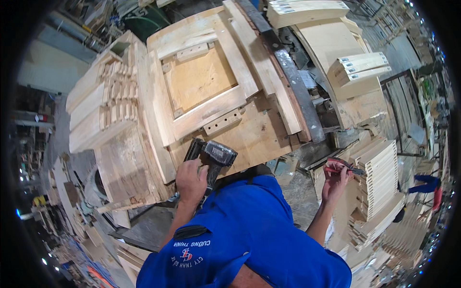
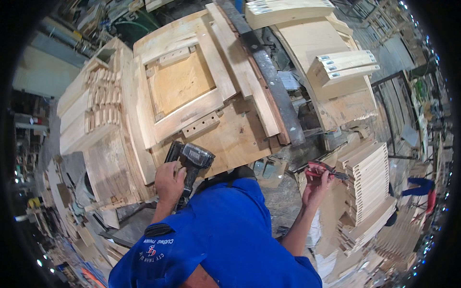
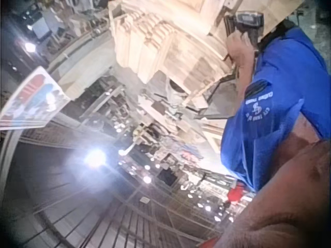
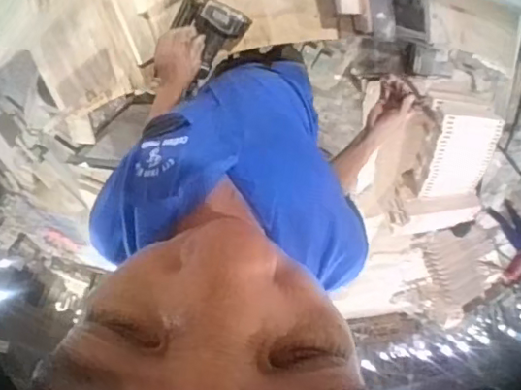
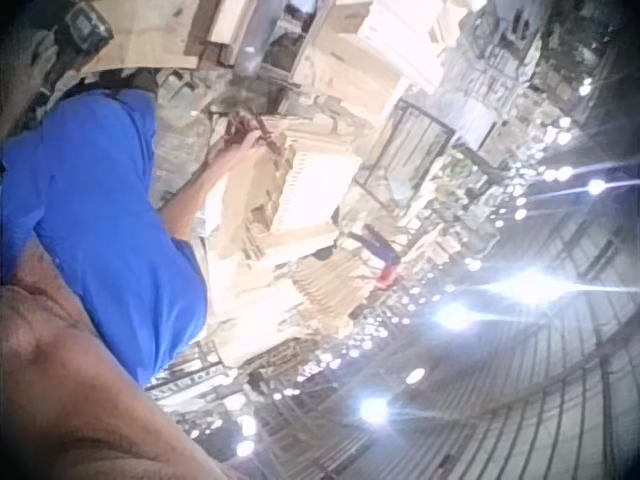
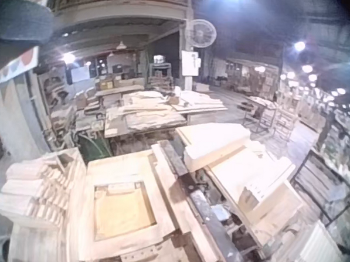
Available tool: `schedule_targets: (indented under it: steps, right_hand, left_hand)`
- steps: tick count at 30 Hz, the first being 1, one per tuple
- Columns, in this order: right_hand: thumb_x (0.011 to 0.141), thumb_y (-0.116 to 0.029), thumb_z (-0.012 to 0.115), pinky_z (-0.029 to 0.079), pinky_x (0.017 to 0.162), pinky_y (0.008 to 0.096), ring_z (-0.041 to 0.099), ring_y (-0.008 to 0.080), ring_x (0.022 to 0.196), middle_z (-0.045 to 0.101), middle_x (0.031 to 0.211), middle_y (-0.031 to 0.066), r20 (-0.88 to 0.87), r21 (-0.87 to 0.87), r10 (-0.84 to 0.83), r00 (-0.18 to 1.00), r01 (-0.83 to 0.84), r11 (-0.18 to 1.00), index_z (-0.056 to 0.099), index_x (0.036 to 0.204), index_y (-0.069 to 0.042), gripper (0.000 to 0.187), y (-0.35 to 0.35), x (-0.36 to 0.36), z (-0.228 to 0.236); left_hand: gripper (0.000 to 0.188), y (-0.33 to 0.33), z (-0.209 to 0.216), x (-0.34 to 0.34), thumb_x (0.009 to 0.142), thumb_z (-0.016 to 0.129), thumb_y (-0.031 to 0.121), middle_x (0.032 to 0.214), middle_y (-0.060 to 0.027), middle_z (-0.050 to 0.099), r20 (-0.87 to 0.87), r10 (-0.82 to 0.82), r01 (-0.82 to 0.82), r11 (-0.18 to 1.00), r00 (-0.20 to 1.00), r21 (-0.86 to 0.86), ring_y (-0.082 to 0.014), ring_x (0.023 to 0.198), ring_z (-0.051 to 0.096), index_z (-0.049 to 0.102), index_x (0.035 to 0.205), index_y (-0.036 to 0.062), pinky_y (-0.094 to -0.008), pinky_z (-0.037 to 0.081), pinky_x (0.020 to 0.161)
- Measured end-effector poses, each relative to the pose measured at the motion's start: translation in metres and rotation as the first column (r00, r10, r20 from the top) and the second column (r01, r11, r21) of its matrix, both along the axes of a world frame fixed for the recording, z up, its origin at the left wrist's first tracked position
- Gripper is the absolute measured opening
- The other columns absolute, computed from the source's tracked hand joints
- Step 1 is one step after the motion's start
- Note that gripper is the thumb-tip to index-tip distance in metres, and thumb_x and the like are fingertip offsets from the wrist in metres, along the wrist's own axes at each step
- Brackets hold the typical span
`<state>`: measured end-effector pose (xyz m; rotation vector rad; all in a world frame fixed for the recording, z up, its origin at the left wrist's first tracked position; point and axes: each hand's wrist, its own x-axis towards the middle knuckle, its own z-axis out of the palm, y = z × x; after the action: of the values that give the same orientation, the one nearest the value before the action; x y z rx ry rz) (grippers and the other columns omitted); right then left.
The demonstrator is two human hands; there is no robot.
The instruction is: The person assembles wooden frames by placing small wooden pieces into a jig and securing them with a nail gun. The person repeatedly picks up pieces, aligns them, and fastens them, then removes the completed frame and repeats the process.
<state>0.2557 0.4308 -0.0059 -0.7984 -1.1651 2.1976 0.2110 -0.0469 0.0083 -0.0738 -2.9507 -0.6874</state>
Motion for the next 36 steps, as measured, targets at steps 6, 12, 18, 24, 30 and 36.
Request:
schedule_targets:
  steps: [6,12,18,24,30,36]
  right_hand:
    - [0.113,-0.029,0.053,0.058,0.094,0.0474,0.071,0.0324,0.112,0.071,0.119,0.018,-0.117,0.232,0.553,0.825,-0.519,0.823,0.056,0.129,-0.003,0.031,-0.079,-0.08,0.081]
    - [0.098,-0.013,0.07,0.059,0.077,0.0431,0.073,0.0299,0.092,0.068,0.112,0.0229,0.62,0.683,0.712,0.328,-0.673,-0.285,0.051,0.126,-0.003,0.035,-0.125,-0.155,0.103]
    - [0.095,-0.022,0.068,0.053,0.088,0.0464,0.063,0.033,0.104,0.061,0.109,0.0141,0.884,0.379,0.34,0.322,-0.065,-0.923,0.058,0.122,-0.006,0.033,-0.145,-0.207,0.067]
    - [0.099,-0.024,0.062,0.053,0.082,0.0448,0.064,0.0286,0.099,0.061,0.107,0.0104,0.87,0.34,0.458,0.184,0.449,-0.826,0.062,0.116,-0.01,0.022,-0.169,-0.205,0.037]
    - [0.097,-0.021,0.059,0.045,0.063,0.0378,0.064,0.0213,0.082,0.065,0.094,0.0074,0.679,0.171,0.355,0.643,0.333,-0.927,0.068,0.1,-0.007,0.018,-0.167,-0.272,0.022]
    - [0.097,-0.026,0.06,0.049,0.072,0.0438,0.067,0.0245,0.09,0.065,0.097,0.0076,0.852,0.409,0.51,0.116,0.462,-0.787,0.069,0.108,-0.01,0.021,-0.173,-0.185,0.039]
  left_hand:
    - [0.057,0.027,-0.009,0.012,0.084,0.086,0.033,0.105,-0.0169,0.067,-0.022,-0.076,0.075,0.997,0.997,-0.013,-0.037,0.097,0.063,0.061,0.125,0.0026,-0.05,0.046,0.089]
    - [0.063,0.035,-0.015,0.017,0.087,0.082,0.028,0.101,-0.0196,0.071,0.151,0.107,-0.112,0.993,0.983,0.023,-0.0401,0.095,0.07,0.052,0.137,0.0057,-0.051,0.051,0.087]
    - [0.064,0.042,0.017,0.051,0.088,0.08,0.031,0.102,-0.0233,0.075,0.319,0.289,-0.357,0.917,0.903,0.178,-0.0447,0.095,0.074,0.05,0.141,0.011,-0.0556,0.055,0.085]
    - [0.065,0.053,0.025,0.099,0.086,0.084,0.024,0.093,-0.0227,0.075,0.342,0.465,-0.562,0.777,0.816,0.283,-0.0447,0.082,0.074,0.051,0.139,0.0075,-0.0515,0.057,0.075]
    - [0.064,0.063,0.029,0.103,0.086,0.085,0.023,0.088,-0.0195,0.076,0.38,0.566,-0.676,0.674,0.732,0.298,-0.0394,0.079,0.076,0.052,0.139,0.0067,-0.0476,0.058,0.074]
    - [0.061,0.067,0.036,0.101,0.087,0.085,0.023,0.088,-0.0192,0.076,0.427,0.604,-0.738,0.585,0.673,0.337,-0.0385,0.08,0.076,0.054,0.137,0.005,-0.0469,0.058,0.074]
